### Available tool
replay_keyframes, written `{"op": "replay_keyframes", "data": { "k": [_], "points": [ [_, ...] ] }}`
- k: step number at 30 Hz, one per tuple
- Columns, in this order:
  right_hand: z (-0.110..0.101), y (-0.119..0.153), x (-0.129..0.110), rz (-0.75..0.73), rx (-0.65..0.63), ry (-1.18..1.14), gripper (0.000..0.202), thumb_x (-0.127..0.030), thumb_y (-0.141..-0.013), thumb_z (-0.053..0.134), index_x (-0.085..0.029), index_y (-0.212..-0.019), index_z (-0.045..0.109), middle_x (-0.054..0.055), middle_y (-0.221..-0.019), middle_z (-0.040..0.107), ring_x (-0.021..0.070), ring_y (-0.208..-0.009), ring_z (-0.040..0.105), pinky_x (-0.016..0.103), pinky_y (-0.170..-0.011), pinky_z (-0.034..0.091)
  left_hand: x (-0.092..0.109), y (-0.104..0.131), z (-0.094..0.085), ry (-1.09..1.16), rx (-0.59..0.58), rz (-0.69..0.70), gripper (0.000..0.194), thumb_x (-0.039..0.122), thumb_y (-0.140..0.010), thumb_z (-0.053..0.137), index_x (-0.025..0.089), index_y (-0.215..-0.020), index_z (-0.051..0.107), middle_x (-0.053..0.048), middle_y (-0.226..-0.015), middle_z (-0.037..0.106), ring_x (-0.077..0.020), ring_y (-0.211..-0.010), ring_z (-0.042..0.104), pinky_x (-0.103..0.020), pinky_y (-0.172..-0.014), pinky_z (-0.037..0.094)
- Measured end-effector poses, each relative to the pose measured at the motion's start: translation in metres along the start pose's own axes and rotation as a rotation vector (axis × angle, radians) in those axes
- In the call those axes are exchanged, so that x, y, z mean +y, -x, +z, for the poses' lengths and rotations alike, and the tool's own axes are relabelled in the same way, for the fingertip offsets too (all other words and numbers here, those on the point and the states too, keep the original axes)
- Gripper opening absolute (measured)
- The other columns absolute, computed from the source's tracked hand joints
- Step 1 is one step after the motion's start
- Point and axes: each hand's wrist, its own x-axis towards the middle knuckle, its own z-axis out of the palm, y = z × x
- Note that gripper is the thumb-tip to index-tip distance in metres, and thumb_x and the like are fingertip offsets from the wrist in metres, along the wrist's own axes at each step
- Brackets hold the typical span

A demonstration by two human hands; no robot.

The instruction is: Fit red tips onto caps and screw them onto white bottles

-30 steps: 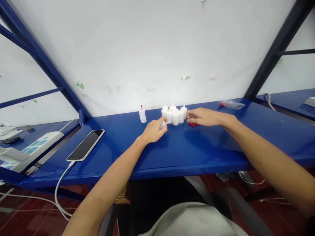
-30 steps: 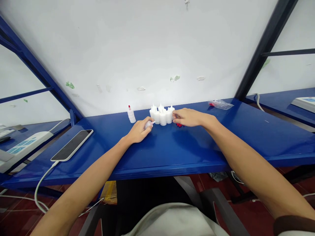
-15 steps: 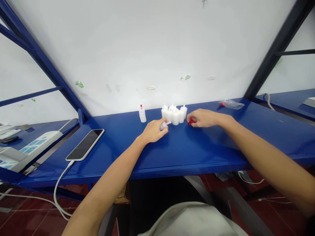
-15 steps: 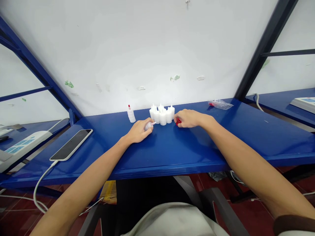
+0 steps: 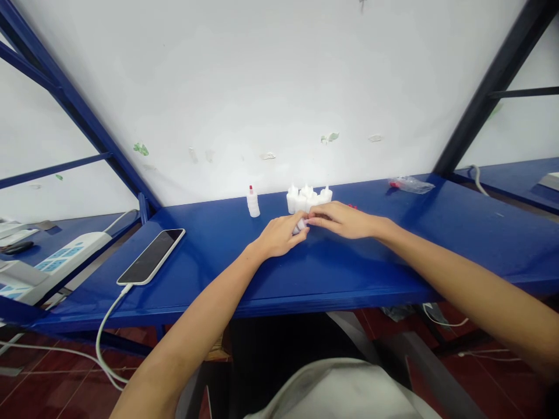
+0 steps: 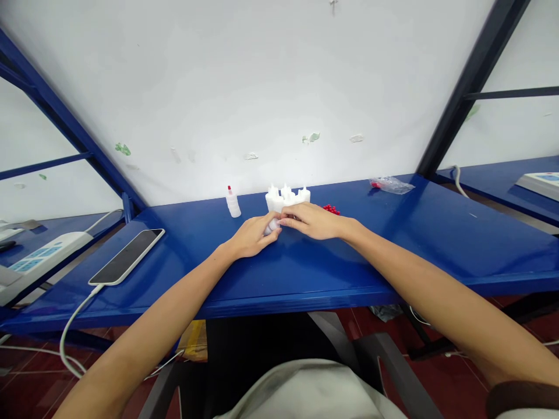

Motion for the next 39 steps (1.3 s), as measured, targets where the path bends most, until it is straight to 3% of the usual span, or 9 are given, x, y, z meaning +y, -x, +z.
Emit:
{"op": "replay_keyframes", "data": {
  "k": [9, 15, 20, 25, 29, 34, 36, 39],
  "points": [
    [-0.001, -0.003, -0.002, -0.002, 0.007, -0.202, 0.035, -0.043, -0.102, 0.033, -0.019, -0.084, 0.051, 0.004, -0.084, 0.06, 0.0172, -0.077, 0.053, 0.032, -0.075, 0.039, 0.002, -0.006, 0.002, -0.14, 0.116, 0.015, 0.033, 0.037, -0.098, 0.042, 0.02, -0.123, 0.054, -0.008, -0.107, 0.07, -0.0213, -0.088, 0.067, -0.03, -0.073, 0.049],
    [-0.011, 0.001, 0.004, 0.077, 0.061, 0.035, 0.031, -0.04, -0.098, 0.038, -0.02, -0.077, 0.048, -0.001, -0.067, 0.051, 0.0136, -0.06, 0.044, 0.029, -0.062, 0.031, -0.007, -0.001, -0.002, -0.008, 0.111, -0.073, 0.049, 0.043, -0.096, 0.047, 0.021, -0.14, 0.043, -0.006, -0.102, 0.07, -0.022, -0.088, 0.067, -0.032, -0.078, 0.05],
    [-0.029, 0.011, 0.016, 0.281, -0.086, 0.251, 0.026, -0.033, -0.087, 0.049, -0.021, -0.064, 0.05, -0.002, -0.057, 0.051, 0.0139, -0.054, 0.044, 0.03, -0.058, 0.027, -0.016, -0.001, -0.001, 0.157, 0.156, -0.167, 0.029, 0.029, -0.096, 0.038, 0.016, -0.108, 0.06, -0.005, -0.089, 0.068, -0.0193, -0.079, 0.062, -0.032, -0.078, 0.048],
    [-0.034, 0.014, 0.025, 0.407, -0.161, 0.273, 0.022, -0.03, -0.081, 0.053, -0.021, -0.062, 0.057, 0.0, -0.06, 0.059, 0.0157, -0.057, 0.051, 0.03, -0.058, 0.028, -0.017, -0.002, 0.002, 0.291, 0.153, -0.116, 0.033, 0.037, -0.098, 0.039, 0.016, -0.112, 0.061, -0.005, -0.096, 0.068, -0.0182, -0.084, 0.062, -0.029, -0.08, 0.046],
    [-0.033, 0.013, 0.021, 0.352, -0.08, 0.23, 0.022, -0.029, -0.08, 0.053, -0.02, -0.06, 0.056, -0.001, -0.057, 0.056, 0.0141, -0.055, 0.047, 0.03, -0.058, 0.028, -0.016, -0.001, 0.004, 0.229, 0.154, -0.119, 0.031, 0.034, -0.097, 0.041, 0.017, -0.108, 0.064, -0.004, -0.094, 0.069, -0.0179, -0.081, 0.062, -0.029, -0.078, 0.045],
    [-0.028, 0.01, 0.009, 0.232, 0.172, 0.062, 0.017, -0.03, -0.082, 0.052, -0.019, -0.07, 0.057, -0.003, -0.056, 0.051, 0.0123, -0.054, 0.042, 0.028, -0.058, 0.029, -0.018, 0.0, 0.004, 0.148, 0.152, -0.189, 0.029, 0.03, -0.092, 0.044, 0.019, -0.109, 0.065, -0.002, -0.085, 0.068, -0.0177, -0.073, 0.061, -0.029, -0.071, 0.043],
    [-0.022, 0.008, 0.006, 0.215, 0.167, 0.045, 0.017, -0.029, -0.081, 0.052, -0.018, -0.07, 0.057, -0.003, -0.056, 0.049, 0.0119, -0.054, 0.042, 0.027, -0.058, 0.029, -0.018, -0.001, 0.004, 0.122, 0.159, -0.22, 0.027, 0.029, -0.091, 0.045, 0.02, -0.107, 0.065, -0.001, -0.081, 0.068, -0.0178, -0.07, 0.06, -0.029, -0.068, 0.041],
    [-0.008, 0.003, 0.007, 0.19, 0.052, 0.093, 0.018, -0.029, -0.081, 0.054, -0.018, -0.068, 0.058, -0.003, -0.057, 0.05, 0.0115, -0.054, 0.042, 0.027, -0.059, 0.028, -0.019, -0.001, 0.002, 0.104, 0.179, -0.259, 0.024, 0.029, -0.089, 0.046, 0.019, -0.098, 0.066, -0.001, -0.074, 0.066, -0.0179, -0.066, 0.059, -0.029, -0.065, 0.04]
  ]
}}
